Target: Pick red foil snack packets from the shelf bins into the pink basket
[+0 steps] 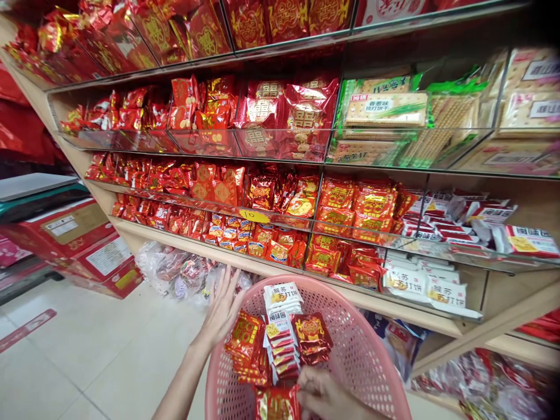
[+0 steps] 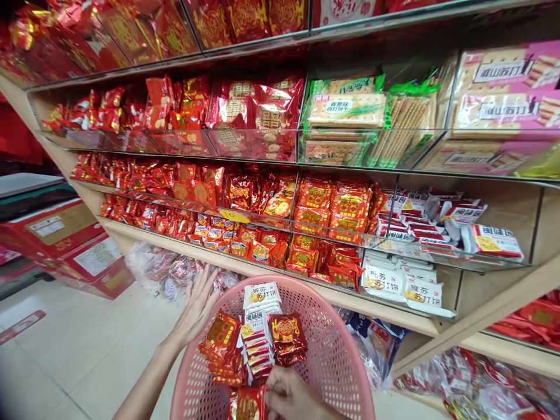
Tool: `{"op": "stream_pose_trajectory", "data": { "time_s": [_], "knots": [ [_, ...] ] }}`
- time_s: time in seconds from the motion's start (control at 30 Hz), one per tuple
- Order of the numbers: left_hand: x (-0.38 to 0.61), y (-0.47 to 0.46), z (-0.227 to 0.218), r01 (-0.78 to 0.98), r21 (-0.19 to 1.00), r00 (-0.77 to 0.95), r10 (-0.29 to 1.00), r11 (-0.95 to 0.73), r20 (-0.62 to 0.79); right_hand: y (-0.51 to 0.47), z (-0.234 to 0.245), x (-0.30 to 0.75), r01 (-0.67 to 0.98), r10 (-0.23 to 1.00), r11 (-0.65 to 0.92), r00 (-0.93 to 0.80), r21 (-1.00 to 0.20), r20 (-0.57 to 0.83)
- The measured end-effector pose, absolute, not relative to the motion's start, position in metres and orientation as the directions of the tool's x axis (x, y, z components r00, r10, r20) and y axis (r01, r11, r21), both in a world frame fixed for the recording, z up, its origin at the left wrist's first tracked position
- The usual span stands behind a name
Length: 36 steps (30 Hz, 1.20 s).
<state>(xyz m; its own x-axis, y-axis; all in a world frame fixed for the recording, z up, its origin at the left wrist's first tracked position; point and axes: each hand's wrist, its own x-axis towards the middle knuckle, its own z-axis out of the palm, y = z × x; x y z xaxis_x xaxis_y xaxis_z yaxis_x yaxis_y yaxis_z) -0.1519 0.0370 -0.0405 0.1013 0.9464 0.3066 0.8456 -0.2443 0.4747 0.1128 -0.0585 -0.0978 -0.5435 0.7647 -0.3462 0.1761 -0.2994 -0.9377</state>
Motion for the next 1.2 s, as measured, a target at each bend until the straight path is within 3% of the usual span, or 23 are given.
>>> {"op": "stream_pose_trajectory", "data": {
  "time_s": [0.13,0.27,0.5,0.73,0.87,1.2],
  "knots": [
    [-0.163,-0.001,-0.059,0.646,0.758,-0.089,0.977,-0.092,0.194,-0.056,-0.126,0.093,0.162,0.757,-0.322,-0.548,-0.933,-0.356],
    [-0.173,-0.035,-0.084,0.463,0.885,-0.241,0.967,0.038,0.085,-0.054,-0.137,0.078,0.084,0.761,-0.341,-0.56,-0.936,-0.327],
    [-0.182,-0.071,-0.117,0.342,0.929,-0.414,0.91,0.143,0.013,-0.054,-0.155,0.076,0.041,0.778,-0.43,-0.49,-0.902,-0.394],
    [-0.18,-0.074,-0.118,0.298,0.949,-0.435,0.9,0.106,0.036,-0.062,-0.171,0.08,0.178,0.731,-0.572,-0.332,-0.801,-0.596],
    [-0.176,-0.076,-0.112,0.275,0.957,-0.414,0.91,0.091,0.032,-0.063,-0.176,0.076,0.145,0.687,-0.653,-0.3,-0.743,-0.662],
    [-0.17,-0.08,-0.109,0.287,0.956,-0.361,0.932,0.064,0.046,-0.056,-0.165,0.068,0.102,0.624,-0.684,-0.429,-0.722,-0.653]
  ]
}}
